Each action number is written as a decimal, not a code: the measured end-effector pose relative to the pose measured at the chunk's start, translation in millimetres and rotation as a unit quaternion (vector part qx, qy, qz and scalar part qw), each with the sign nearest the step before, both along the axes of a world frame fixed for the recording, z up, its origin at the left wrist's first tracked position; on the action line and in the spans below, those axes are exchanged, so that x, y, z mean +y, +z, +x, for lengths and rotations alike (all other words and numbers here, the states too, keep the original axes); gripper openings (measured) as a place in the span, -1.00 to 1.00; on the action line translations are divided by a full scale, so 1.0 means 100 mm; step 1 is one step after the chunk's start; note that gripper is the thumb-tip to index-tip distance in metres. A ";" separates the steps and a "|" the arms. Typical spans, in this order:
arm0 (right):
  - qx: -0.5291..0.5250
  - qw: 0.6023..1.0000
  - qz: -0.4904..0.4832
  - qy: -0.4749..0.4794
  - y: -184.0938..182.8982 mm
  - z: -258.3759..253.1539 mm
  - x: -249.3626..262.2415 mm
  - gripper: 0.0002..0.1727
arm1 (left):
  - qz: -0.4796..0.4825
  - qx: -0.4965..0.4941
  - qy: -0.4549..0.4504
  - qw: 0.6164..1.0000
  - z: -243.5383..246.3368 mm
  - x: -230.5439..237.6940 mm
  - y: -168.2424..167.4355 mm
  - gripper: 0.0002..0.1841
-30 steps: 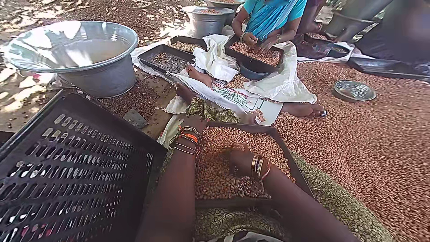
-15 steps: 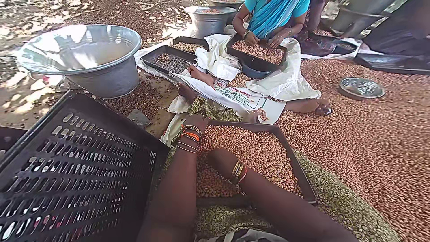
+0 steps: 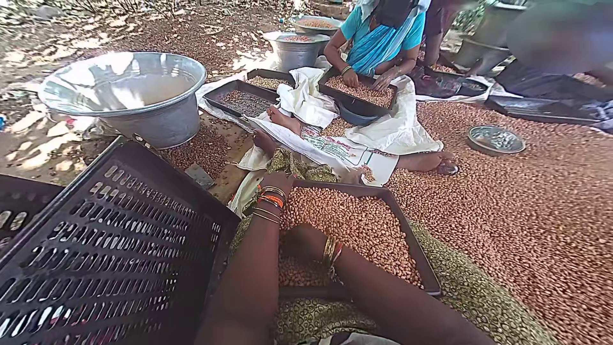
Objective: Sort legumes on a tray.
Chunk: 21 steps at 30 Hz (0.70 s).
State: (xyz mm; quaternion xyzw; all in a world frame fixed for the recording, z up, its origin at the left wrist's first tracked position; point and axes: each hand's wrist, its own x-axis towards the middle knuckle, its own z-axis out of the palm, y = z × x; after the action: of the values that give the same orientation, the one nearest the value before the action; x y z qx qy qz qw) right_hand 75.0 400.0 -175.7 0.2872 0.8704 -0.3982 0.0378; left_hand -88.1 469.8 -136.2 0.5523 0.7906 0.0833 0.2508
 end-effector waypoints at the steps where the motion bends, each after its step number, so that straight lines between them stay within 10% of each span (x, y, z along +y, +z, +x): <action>1: 0.055 0.996 -0.059 -0.047 0.01 0.06 0.05 -0.74 | -0.002 -0.002 -0.003 1.000 -0.01 -0.01 0.01 -0.33; 4: 0.170 0.938 -0.232 -0.192 0.09 0.12 0.11 -0.82 | -0.004 -0.007 -0.007 1.000 -0.01 -0.02 0.04 -0.34; 11: -0.008 0.993 0.094 -0.066 0.06 -0.15 0.07 -0.70 | 0.015 0.004 -0.012 1.000 -0.01 -0.01 0.00 -0.32; 18: 0.108 0.967 -0.151 -0.177 0.04 0.07 0.10 -0.81 | 0.115 -0.127 0.037 0.985 -0.12 -0.22 -0.10 -0.25; 21: 0.073 0.989 -0.100 -0.080 0.12 -0.01 -0.02 -0.77 | 0.128 -0.209 0.083 0.966 -0.16 -0.22 -0.15 -0.20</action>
State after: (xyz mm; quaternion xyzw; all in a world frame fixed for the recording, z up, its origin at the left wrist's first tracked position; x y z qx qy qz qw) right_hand 74.1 397.6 -163.6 0.3208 0.8009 -0.5048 -0.0288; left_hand -104.5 447.5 -151.4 0.4829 0.7465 0.3175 0.3298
